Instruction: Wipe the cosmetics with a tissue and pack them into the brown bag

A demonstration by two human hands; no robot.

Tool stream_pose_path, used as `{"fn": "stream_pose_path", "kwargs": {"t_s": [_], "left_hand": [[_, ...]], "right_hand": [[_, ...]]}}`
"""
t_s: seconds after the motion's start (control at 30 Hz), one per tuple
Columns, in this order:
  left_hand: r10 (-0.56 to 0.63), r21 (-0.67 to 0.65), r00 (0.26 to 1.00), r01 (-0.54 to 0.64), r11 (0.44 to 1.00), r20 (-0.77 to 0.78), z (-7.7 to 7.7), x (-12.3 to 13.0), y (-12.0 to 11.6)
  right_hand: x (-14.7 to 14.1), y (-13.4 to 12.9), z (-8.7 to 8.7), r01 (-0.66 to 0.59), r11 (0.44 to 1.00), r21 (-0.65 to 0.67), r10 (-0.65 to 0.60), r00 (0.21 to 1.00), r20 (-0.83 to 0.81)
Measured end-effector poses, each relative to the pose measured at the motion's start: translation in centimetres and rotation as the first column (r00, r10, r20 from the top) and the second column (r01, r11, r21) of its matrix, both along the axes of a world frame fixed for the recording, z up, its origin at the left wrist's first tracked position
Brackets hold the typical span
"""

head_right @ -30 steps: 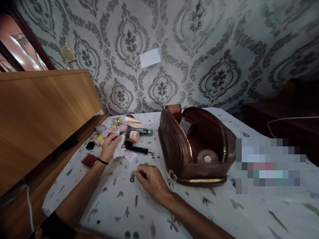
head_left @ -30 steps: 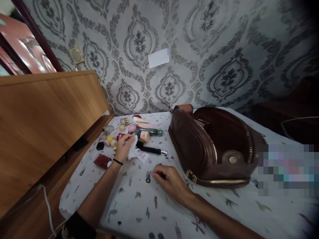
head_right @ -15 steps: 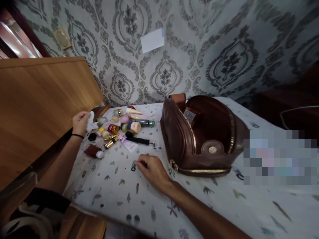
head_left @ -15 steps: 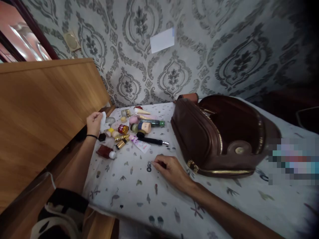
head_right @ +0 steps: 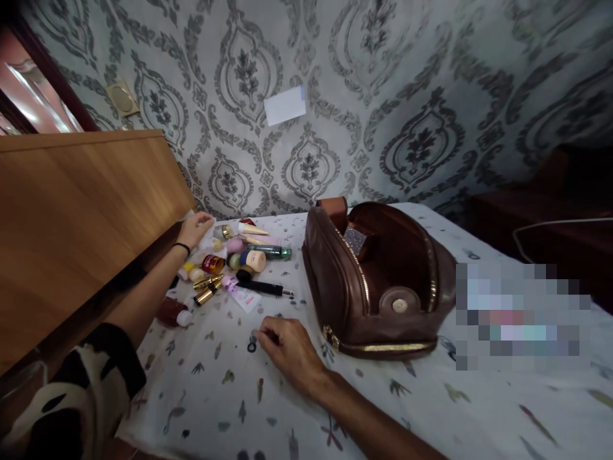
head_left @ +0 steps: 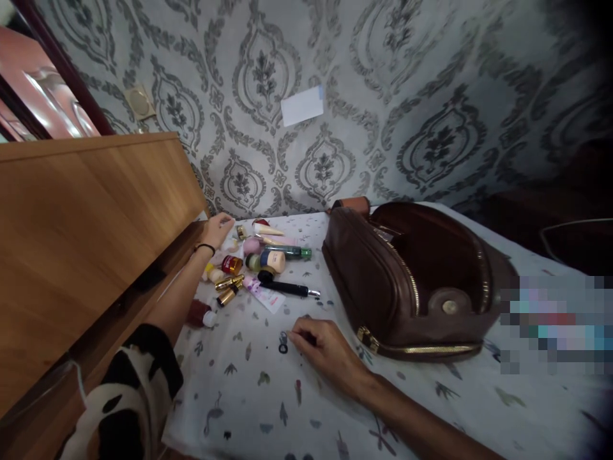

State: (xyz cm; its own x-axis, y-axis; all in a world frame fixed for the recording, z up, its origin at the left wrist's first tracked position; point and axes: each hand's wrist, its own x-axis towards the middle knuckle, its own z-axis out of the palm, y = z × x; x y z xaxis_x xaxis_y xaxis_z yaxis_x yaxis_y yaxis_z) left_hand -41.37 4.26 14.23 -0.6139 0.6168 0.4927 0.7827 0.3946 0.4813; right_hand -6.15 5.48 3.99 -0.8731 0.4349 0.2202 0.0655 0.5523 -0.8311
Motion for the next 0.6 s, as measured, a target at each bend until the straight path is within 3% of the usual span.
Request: {"fn": "stream_pose_path", "kwargs": {"t_s": [0.17,0.3,0.5,0.6], "left_hand": [[0.044,-0.21,0.994,-0.064,0.976,-0.096,0.8,1.1,6.4],[0.077,-0.336,0.989,-0.117,0.935,-0.129,0.6,1.7,10.7],[0.106,-0.425,0.987,-0.149,0.893,-0.123,-0.8,1.2,14.8],[0.036,-0.433,0.994,-0.076,0.898,-0.1,-1.4,0.1,16.0]], "right_hand": [[0.0,0.0,0.0,0.012,1.0,-0.008,-0.012,1.0,0.025],[-0.2,0.0,-0.1,0.042,0.999,-0.033,-0.04,0.998,0.057],[-0.4,0.1,-0.3,0.09,0.993,-0.072,-0.08,0.987,0.137],[-0.6,0.3,-0.7,0.075,0.993,-0.086,-0.063,0.988,0.14]]}}
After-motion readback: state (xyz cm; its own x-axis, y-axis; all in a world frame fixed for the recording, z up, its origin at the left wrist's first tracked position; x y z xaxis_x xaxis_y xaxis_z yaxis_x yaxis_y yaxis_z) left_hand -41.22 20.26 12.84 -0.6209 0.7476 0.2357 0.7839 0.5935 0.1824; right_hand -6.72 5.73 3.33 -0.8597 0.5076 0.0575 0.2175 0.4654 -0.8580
